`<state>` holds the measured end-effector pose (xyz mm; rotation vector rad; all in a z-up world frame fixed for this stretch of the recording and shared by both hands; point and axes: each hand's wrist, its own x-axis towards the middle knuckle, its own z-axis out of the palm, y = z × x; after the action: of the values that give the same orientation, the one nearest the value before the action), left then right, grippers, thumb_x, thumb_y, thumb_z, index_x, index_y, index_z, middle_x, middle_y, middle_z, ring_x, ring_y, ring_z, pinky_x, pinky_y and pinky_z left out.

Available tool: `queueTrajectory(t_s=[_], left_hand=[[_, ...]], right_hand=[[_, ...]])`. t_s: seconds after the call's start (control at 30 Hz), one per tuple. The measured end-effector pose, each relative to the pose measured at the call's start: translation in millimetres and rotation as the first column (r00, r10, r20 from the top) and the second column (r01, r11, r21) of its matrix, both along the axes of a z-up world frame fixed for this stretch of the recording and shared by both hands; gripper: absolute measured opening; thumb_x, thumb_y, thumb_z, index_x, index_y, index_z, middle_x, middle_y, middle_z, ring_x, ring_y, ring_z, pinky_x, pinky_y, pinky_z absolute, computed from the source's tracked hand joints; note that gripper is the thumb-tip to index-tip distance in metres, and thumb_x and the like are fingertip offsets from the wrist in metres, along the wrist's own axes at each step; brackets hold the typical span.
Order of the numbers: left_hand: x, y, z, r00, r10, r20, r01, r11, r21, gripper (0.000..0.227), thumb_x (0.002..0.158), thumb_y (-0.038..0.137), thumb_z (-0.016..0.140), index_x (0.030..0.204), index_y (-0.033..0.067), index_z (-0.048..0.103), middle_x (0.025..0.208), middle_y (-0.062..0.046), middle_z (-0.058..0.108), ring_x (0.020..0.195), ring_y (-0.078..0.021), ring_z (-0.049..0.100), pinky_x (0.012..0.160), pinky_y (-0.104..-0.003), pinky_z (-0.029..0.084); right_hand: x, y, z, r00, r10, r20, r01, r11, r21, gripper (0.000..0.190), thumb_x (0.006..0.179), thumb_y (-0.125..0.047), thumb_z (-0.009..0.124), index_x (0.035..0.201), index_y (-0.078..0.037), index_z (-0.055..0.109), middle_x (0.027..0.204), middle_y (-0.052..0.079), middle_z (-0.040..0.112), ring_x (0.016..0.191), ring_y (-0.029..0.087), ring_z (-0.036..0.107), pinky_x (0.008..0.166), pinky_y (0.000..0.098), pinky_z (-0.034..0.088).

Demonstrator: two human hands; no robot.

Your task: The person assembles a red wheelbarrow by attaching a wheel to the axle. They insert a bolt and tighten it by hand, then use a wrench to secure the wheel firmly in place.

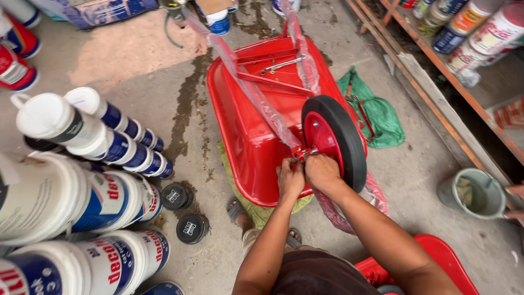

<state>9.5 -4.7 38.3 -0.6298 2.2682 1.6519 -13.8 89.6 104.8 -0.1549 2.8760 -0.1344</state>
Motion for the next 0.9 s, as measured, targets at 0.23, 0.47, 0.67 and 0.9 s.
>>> queueTrajectory(t_s=[0.23, 0.47, 0.67, 0.9], left_hand=[[-44.4, -29.1, -3.1, 0.989, 0.059, -0.133, -0.059, 0.998, 0.011, 0.018, 0.074, 0.035, 0.060, 0.086, 0.0215, 0.061, 0.077, 0.001, 0.065, 0.087, -0.0201, 0.063, 0.076, -0.033, 0.048], [-108.6, -73.6, 30.3, 0.982, 0.010, -0.188, -0.015, 1.000, -0.023, 0.019, 0.072, 0.026, 0.059, 0.088, 0.0158, 0.061, 0.078, -0.003, 0.066, 0.088, -0.0229, 0.063, 0.076, -0.036, 0.049], [-199.0, -101.3, 13.9, 0.985, -0.006, -0.173, -0.002, 0.999, -0.048, 0.020, 0.073, 0.029, 0.059, 0.089, 0.0157, 0.061, 0.078, -0.004, 0.066, 0.090, -0.0242, 0.062, 0.076, -0.037, 0.049], [-302.5, -118.2, 18.9, 0.977, -0.168, -0.132, 0.147, 0.976, -0.158, 0.022, 0.076, 0.029, 0.054, 0.092, 0.0141, 0.060, 0.090, -0.010, 0.063, 0.097, -0.0295, 0.059, 0.084, -0.040, 0.047]], right_hand=[[-20.7, -30.1, 34.7, 0.999, 0.047, -0.020, -0.049, 0.994, -0.093, 0.036, 0.070, -0.011, 0.047, 0.102, -0.012, 0.063, 0.092, 0.013, 0.064, 0.088, 0.034, 0.062, 0.074, 0.0427, 0.052], [-88.1, -67.0, 27.3, 0.997, -0.079, 0.026, 0.082, 0.976, -0.201, 0.041, 0.072, -0.008, 0.045, 0.110, -0.015, 0.057, 0.100, 0.014, 0.062, 0.099, 0.035, 0.059, 0.083, 0.0430, 0.049], [-174.5, -97.0, 15.8, 0.977, -0.206, 0.059, 0.215, 0.941, -0.263, 0.041, 0.075, -0.013, 0.048, 0.116, -0.014, 0.053, 0.104, 0.016, 0.060, 0.103, 0.036, 0.057, 0.087, 0.0459, 0.047], [-279.0, -104.4, -33.0, 0.920, -0.376, 0.108, 0.391, 0.870, -0.302, 0.041, 0.080, -0.023, 0.053, 0.120, -0.017, 0.052, 0.111, 0.017, 0.058, 0.109, 0.036, 0.053, 0.092, 0.0479, 0.044]])
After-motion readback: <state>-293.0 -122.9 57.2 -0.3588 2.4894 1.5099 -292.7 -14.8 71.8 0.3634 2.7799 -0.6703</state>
